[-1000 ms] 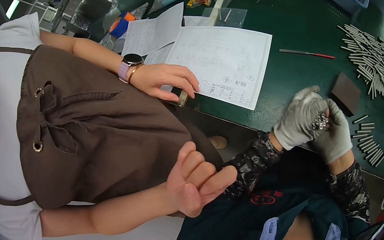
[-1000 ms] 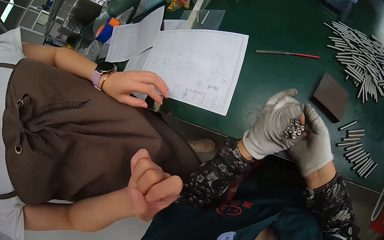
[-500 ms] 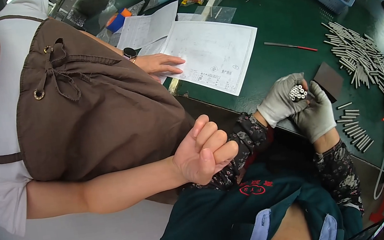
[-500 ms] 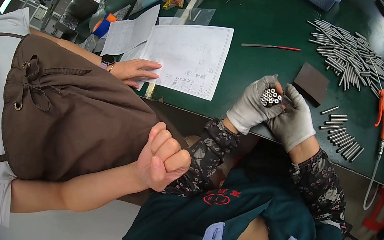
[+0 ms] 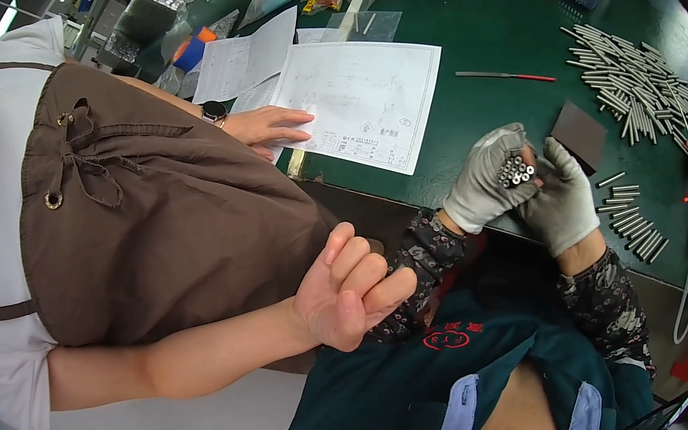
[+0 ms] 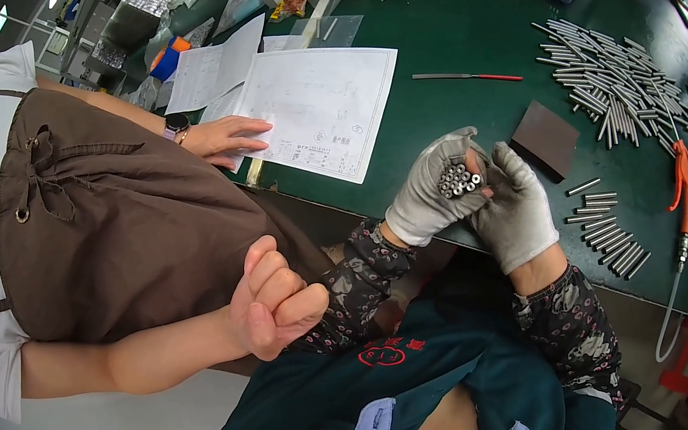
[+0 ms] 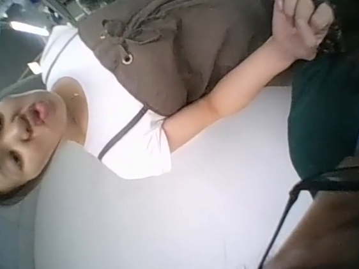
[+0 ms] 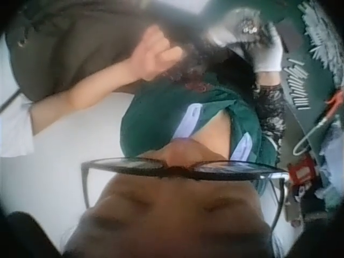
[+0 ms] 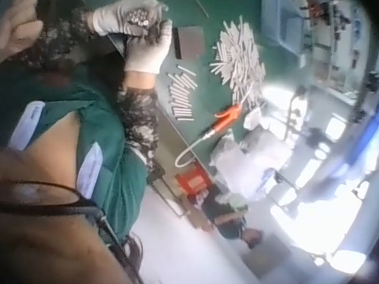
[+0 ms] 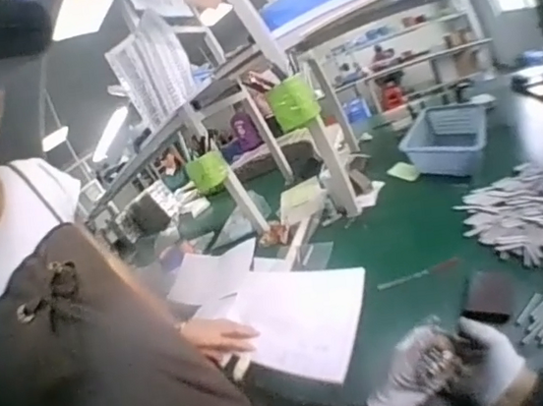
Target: The recorder is organizing small metal rods into a grid-like holder on a factory workbench.
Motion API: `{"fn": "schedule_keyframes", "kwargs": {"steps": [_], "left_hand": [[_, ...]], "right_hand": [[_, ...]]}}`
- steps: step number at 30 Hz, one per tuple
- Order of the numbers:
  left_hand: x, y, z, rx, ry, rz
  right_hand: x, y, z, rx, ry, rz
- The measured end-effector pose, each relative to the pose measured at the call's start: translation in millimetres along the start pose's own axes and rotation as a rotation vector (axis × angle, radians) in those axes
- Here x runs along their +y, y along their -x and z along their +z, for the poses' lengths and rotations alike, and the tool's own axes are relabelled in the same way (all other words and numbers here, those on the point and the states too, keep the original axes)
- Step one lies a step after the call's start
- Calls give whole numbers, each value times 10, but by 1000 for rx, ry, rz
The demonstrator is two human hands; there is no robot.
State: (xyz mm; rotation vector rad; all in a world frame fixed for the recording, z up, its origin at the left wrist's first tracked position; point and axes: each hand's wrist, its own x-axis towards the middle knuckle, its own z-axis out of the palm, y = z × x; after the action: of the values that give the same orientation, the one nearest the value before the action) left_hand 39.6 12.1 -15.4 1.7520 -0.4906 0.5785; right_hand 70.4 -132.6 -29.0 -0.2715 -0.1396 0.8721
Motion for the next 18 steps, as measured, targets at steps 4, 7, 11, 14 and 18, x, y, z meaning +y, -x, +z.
{"fn": "schedule_keyframes", "kwargs": {"steps": [4,7,11,14,18], "left_hand": [[71,50,-28,43,-90,10],[92,-26,-15,38,-48,45],[0,20,-3,31,2,-36],[2,74,-18,-5,120,-177],[134,-26,17,27,21,-161]], "right_hand": [[26,37,222,-138,-229,55],[-47,104,261,162,-187,73],[-7,118,495,-212,-572,63],[16,44,272,293,-189,29],[3,9,291,383,-164,29]]}}
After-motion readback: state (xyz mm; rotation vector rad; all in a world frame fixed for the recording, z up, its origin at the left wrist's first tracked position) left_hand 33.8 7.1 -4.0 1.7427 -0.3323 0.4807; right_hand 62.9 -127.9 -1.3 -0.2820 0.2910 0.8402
